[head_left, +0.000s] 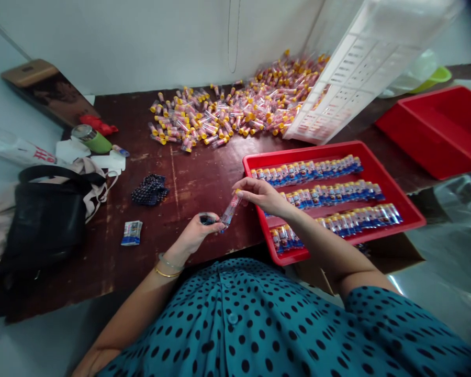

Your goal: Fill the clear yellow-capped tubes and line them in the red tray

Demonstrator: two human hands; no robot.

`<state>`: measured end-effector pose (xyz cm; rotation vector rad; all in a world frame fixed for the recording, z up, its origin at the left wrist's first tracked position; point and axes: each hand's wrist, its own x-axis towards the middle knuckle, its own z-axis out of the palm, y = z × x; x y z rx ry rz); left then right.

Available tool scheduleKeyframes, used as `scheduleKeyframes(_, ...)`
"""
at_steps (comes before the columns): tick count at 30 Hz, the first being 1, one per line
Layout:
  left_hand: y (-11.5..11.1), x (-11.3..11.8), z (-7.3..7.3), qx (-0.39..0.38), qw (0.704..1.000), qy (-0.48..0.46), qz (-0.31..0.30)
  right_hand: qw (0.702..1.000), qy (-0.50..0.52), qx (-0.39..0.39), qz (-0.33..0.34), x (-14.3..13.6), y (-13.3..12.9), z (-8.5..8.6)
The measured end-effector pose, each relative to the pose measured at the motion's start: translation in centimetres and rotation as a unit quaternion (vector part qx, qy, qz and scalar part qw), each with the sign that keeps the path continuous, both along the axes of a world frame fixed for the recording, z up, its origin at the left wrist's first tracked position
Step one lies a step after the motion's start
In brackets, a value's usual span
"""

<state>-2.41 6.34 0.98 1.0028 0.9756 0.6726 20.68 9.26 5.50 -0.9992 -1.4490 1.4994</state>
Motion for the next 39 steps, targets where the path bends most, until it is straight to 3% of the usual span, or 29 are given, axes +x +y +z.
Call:
scheduleKeyframes(6, -0.8, 2.1, -0.2, -0.037, 0.998, -0.042, 0.028, 0.992, -0.082, 0.076, -0.06, -0.5, -1.7, -0.7)
scheduleKeyframes(11, -1.2, 2.8, 0.6, -0.147, 0.983, -0.102, 0.036, 0.985, -0.133, 0.087, -0.068, -0.9, -4.2, -1.5)
scheduleKeyframes(16, -1.1, 3.1, 1.4, -0.12, 0.985, -0.11, 0.048, 0.987, -0.119, 0.071, -0.087, -1.6, -6.1, -2.4)
scheduleKeyframes(23, -1.0, 3.4, 1.7, -0.086, 0.992, -0.084, 0.048, 0.99, -0.081, 0.056, -0.1, -1.6, -6.2, -3.0)
scheduleKeyframes(26, -1.0, 3.6, 1.7, -0.101, 0.989, -0.077, 0.07, 0.994, -0.024, 0.032, -0.097, -1.9, -6.2, -2.8)
scheduleKeyframes(29, -0.9, 3.8, 1.7, -0.131, 0.985, -0.077, 0.08, 0.989, 0.056, 0.001, -0.135, -1.4, -5.6, -2.6)
scheduleKeyframes(31, -0.7, 3.8, 1.6, -0.143, 0.986, -0.067, 0.058, 0.981, 0.067, -0.015, -0.182, 0.8, -4.3, -2.8)
scheduleKeyframes(34, -0.3, 3.3, 0.8, -0.154, 0.985, -0.044, 0.07, 0.953, -0.039, 0.012, -0.301, 8.0, -1.0, -3.3)
scheduleKeyframes(37, 0.2, 2.9, 0.1, -0.17, 0.981, -0.04, 0.083, 0.863, -0.231, 0.043, -0.446, 17.3, 2.3, -3.4)
scheduleKeyframes(39, 0.4, 2.7, -0.2, -0.177, 0.98, -0.033, 0.09, 0.833, -0.277, 0.035, -0.478, 22.2, 3.8, -3.9)
